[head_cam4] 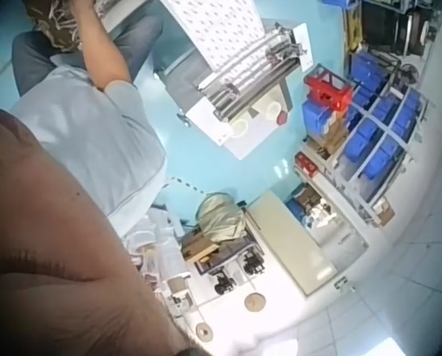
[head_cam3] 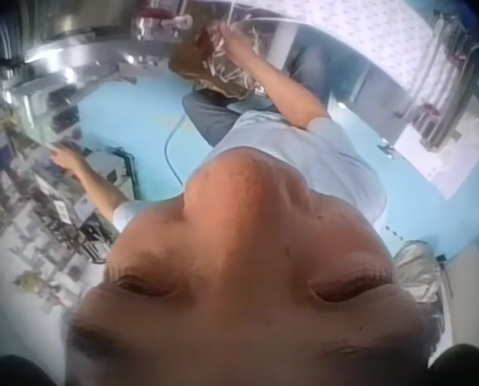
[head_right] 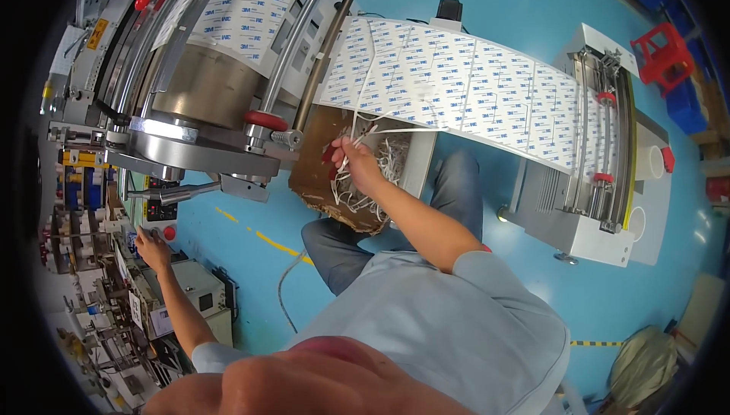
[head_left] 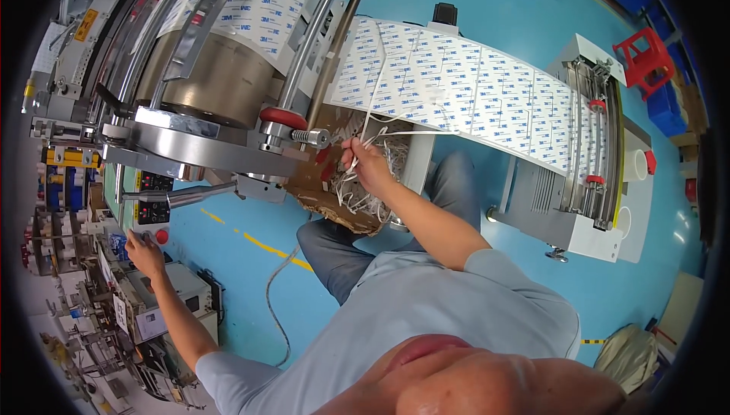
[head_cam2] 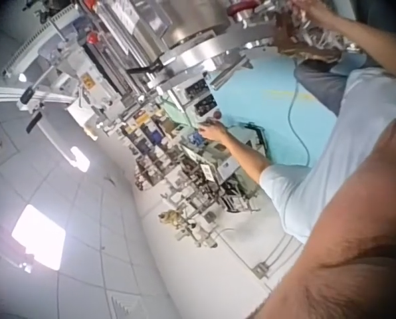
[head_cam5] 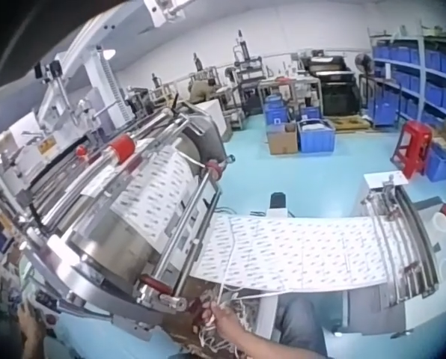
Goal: Operate an industrial label machine to process adhesive sheets and collect waste materials.
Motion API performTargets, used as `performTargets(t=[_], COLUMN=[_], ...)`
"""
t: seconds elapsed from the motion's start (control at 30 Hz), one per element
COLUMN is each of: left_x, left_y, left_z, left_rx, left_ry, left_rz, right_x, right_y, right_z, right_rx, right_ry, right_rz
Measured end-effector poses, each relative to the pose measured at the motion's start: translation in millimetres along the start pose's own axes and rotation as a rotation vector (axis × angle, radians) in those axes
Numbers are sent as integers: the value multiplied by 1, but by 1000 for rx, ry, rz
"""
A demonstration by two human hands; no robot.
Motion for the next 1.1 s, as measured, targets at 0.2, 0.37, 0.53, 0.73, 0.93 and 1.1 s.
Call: performTargets(t=[0.2,0.37,0.53,0.73,0.93,1.1], left_x=[0,-1,1,2,-1,-2], left_y=[-2,-2,-3,-4,-4,-5], left_z=[-1,0,-1,0,1,2], left_rx=[-9,-9,-2,-15,-28,-24], left_ry=[11,1,-6,-17,-50,-30], left_rz=[9,13,6,28,17,25], right_x=[0,3,5,3,8,7], right_y=[4,-2,-9,-9,-11,-21], right_z=[-1,-3,-8,-9,-11,-8], right_rx=[-27,-3,22,-13,17,-15], right_ry=[-16,2,-10,-46,-10,81], right_rz=[-8,-7,-65,-72,-92,-164])
Point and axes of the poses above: each hand's wrist, its own z-axis towards the middle knuckle, its own y-axis out of the back of the hand, x = y × z, the point moved 8 cm from there along z, towards the middle knuckle, and after that the axes turned 2 degrees about z, right-handed, at the moved point
